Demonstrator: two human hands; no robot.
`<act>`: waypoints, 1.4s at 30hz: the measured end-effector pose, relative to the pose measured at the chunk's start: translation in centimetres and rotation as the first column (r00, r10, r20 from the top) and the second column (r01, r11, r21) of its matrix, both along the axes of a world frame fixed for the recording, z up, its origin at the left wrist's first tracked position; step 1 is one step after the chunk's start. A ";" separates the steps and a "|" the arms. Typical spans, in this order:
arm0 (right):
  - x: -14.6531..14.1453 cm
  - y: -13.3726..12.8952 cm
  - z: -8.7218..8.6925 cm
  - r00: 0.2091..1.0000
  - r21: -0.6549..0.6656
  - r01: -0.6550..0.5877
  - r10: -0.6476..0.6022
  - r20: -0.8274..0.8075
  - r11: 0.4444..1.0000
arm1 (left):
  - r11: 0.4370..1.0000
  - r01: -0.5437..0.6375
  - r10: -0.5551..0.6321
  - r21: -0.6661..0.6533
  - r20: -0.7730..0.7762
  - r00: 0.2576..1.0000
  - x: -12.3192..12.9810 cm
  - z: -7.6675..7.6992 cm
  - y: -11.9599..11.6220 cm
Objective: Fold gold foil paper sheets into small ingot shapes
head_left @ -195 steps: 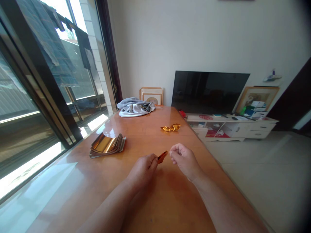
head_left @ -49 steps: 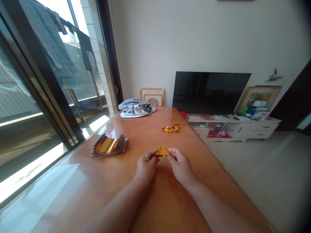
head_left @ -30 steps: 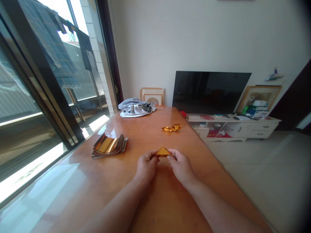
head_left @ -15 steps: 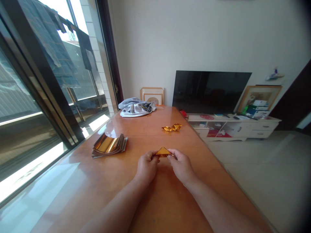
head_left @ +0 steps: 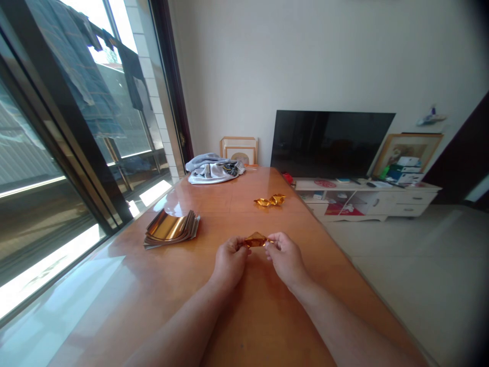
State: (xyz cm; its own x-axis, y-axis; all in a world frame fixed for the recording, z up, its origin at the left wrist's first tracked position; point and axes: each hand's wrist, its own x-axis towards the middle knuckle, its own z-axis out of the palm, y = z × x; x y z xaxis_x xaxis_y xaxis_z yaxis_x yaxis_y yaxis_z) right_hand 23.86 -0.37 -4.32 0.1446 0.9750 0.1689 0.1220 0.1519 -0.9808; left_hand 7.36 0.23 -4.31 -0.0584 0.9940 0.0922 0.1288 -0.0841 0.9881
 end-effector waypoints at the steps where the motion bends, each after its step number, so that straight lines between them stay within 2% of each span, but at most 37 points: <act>1: 0.0 0.0 0.0 1.000 -0.001 0.000 0.000 0.003 1.000 | 1.000 -0.003 0.003 -0.004 -0.003 1.000 0.0 0.0 0.0; 5: -0.1 -0.1 0.1 1.000 -0.006 -0.017 0.017 -0.002 1.000 | 0.999 -0.012 0.013 -0.030 0.033 0.999 0.0 0.0 0.0; 10: -0.2 -0.3 0.3 0.998 -0.044 -0.037 0.035 -0.053 0.998 | 0.998 0.035 -0.028 -0.058 0.123 0.992 0.2 0.4 -0.3; 14: -0.1 -0.4 0.5 0.998 -0.070 -0.044 0.040 -0.057 0.997 | 0.997 0.049 -0.042 -0.055 0.123 0.991 0.2 0.7 -0.5; 19: -0.2 -0.5 0.7 0.996 -0.080 -0.050 0.045 -0.072 0.996 | 0.997 0.042 -0.035 -0.060 0.104 0.994 0.0 0.5 -0.4; 30: -0.4 -0.6 0.9 0.992 -0.091 -0.051 0.040 -0.118 0.995 | 0.995 0.048 -0.027 -0.092 0.217 0.976 0.2 0.2 -0.1; 36: -0.4 -0.6 0.8 0.994 -0.092 -0.041 0.032 -0.103 0.995 | 0.995 0.047 -0.033 -0.087 0.154 0.987 0.0 0.2 -0.1; 42: -0.4 -0.6 0.8 0.995 -0.091 -0.041 0.033 -0.092 0.995 | 0.993 0.039 -0.021 -0.108 0.165 0.986 0.1 0.4 -0.3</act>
State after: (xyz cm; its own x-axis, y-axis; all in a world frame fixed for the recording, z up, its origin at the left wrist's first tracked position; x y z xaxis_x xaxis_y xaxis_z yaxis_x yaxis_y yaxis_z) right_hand 23.50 -0.97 -3.52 0.1189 0.9908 0.0653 0.0282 0.0624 -0.9977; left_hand 7.50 -0.10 -3.91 -0.0337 0.9991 -0.0262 -0.0355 0.0250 0.9991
